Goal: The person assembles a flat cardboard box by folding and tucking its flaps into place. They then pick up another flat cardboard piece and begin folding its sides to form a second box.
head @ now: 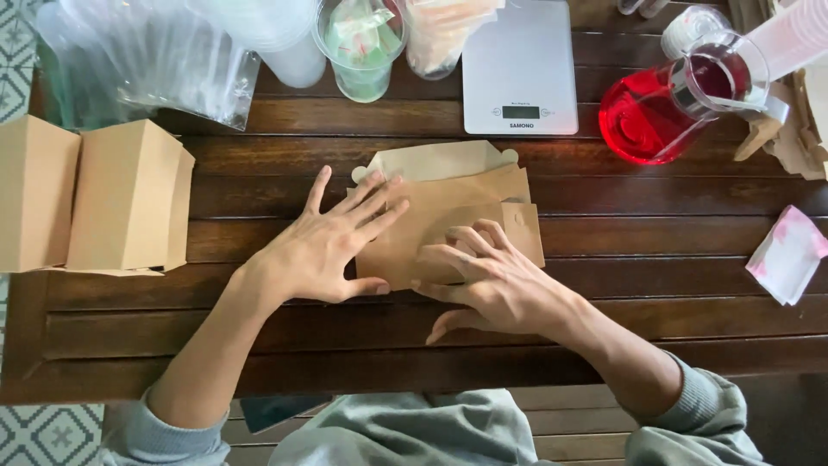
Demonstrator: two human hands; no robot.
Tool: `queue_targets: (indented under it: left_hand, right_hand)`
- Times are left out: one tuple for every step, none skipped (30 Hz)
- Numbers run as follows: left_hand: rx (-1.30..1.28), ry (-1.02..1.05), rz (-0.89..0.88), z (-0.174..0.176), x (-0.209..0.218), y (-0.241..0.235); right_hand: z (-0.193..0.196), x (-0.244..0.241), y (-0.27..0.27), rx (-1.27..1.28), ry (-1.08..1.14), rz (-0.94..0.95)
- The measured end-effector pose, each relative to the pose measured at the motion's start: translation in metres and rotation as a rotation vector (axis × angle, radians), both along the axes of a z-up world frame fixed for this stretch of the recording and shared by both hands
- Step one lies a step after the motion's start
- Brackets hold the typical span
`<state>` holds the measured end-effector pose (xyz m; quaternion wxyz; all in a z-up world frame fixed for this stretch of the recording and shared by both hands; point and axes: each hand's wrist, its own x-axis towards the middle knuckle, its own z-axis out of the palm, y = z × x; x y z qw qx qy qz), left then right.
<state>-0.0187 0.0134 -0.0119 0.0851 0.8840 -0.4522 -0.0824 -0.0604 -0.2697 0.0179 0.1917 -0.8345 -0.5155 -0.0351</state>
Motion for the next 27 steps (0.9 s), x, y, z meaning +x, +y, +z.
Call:
queue_targets:
  left_hand:
    - [0.012,0.001,0.011,-0.001,0.000,0.000]
    - [0.024,0.003,0.023,-0.002,0.000,0.000]
    - [0.023,0.006,0.024,-0.001,-0.001,-0.001]
    - [0.033,0.021,0.030,0.000,-0.001,-0.001]
    - [0.044,0.034,0.036,0.001,0.000,-0.002]
    - [0.043,0.036,0.038,0.001,0.000,-0.001]
    - [0.041,0.053,0.036,0.002,0.000,-0.001]
    - [0.040,0.071,0.035,0.002,0.000,-0.001]
    - [0.041,0.071,0.035,0.003,-0.001,0.000]
    - [0.045,0.070,0.041,0.004,-0.001,-0.001]
    - [0.050,0.069,0.045,0.005,-0.001,-0.001]
    - [0.052,0.067,0.042,0.007,-0.001,0.000]
    - [0.058,0.073,0.047,0.008,-0.001,-0.001]
    - [0.063,0.078,0.052,0.009,-0.002,-0.002]
    - [0.064,0.082,0.049,0.010,-0.002,-0.001]
    - [0.066,0.069,0.049,0.010,-0.002,-0.001]
    - [0.065,0.058,0.049,0.009,-0.002,-0.002]
    - [0.062,0.063,0.046,0.009,-0.002,-0.001]
    - [0.046,0.049,0.047,0.008,-0.002,-0.001]
    - [0.029,0.035,0.047,0.007,-0.003,0.000]
    - [0.027,0.040,0.044,0.008,-0.003,-0.001]
    - [0.019,0.042,0.046,0.008,-0.003,-0.001]
    - [0.011,0.043,0.050,0.009,-0.004,-0.001]
    - [0.011,0.047,0.049,0.008,-0.005,-0.001]
    - [0.008,0.044,0.050,0.007,-0.004,0.000]
    - [0.005,0.040,0.052,0.007,-0.004,0.000]
    - [0.004,0.041,0.051,0.007,-0.004,0.000]
  right_hand:
    - [0.001,0.001,-0.002,0.004,0.020,0.014]
    - [0.002,0.002,-0.004,0.008,0.040,0.027]
    - [0.004,0.003,-0.007,0.007,0.043,0.028]
    - [0.007,0.003,-0.009,-0.007,0.080,0.020]
    - [0.010,0.005,-0.011,-0.021,0.115,0.013]
    - [0.010,0.005,-0.014,-0.023,0.116,0.014]
    - [0.010,0.006,-0.017,-0.054,0.115,0.003]
    - [0.010,0.006,-0.021,-0.086,0.114,-0.008]
    - [0.011,0.006,-0.022,-0.085,0.114,-0.008]
    - [0.012,0.007,-0.024,-0.077,0.125,-0.014]
    - [0.013,0.007,-0.025,-0.068,0.135,-0.023]
    - [0.013,0.008,-0.027,-0.066,0.134,-0.026]
    - [0.014,0.008,-0.029,-0.069,0.138,-0.031]
    - [0.015,0.008,-0.032,-0.072,0.143,-0.036]
    - [0.017,0.008,-0.033,-0.072,0.147,-0.039]
    - [0.019,0.008,-0.035,-0.086,0.155,-0.050]
    - [0.021,0.007,-0.037,-0.103,0.163,-0.061]
    - [0.022,0.008,-0.039,-0.106,0.169,-0.064]
    - [0.022,0.007,-0.042,-0.141,0.189,-0.085]
    - [0.022,0.007,-0.045,-0.175,0.209,-0.105]
    - [0.023,0.007,-0.047,-0.177,0.214,-0.108]
    - [0.024,0.006,-0.050,-0.196,0.224,-0.125]
    - [0.025,0.007,-0.051,-0.214,0.232,-0.140]
    - [0.025,0.006,-0.053,-0.215,0.236,-0.141]
    - [0.026,0.006,-0.055,-0.211,0.241,-0.165]
    - [0.027,0.006,-0.056,-0.208,0.245,-0.190]
    - [0.028,0.007,-0.059,-0.208,0.247,-0.191]
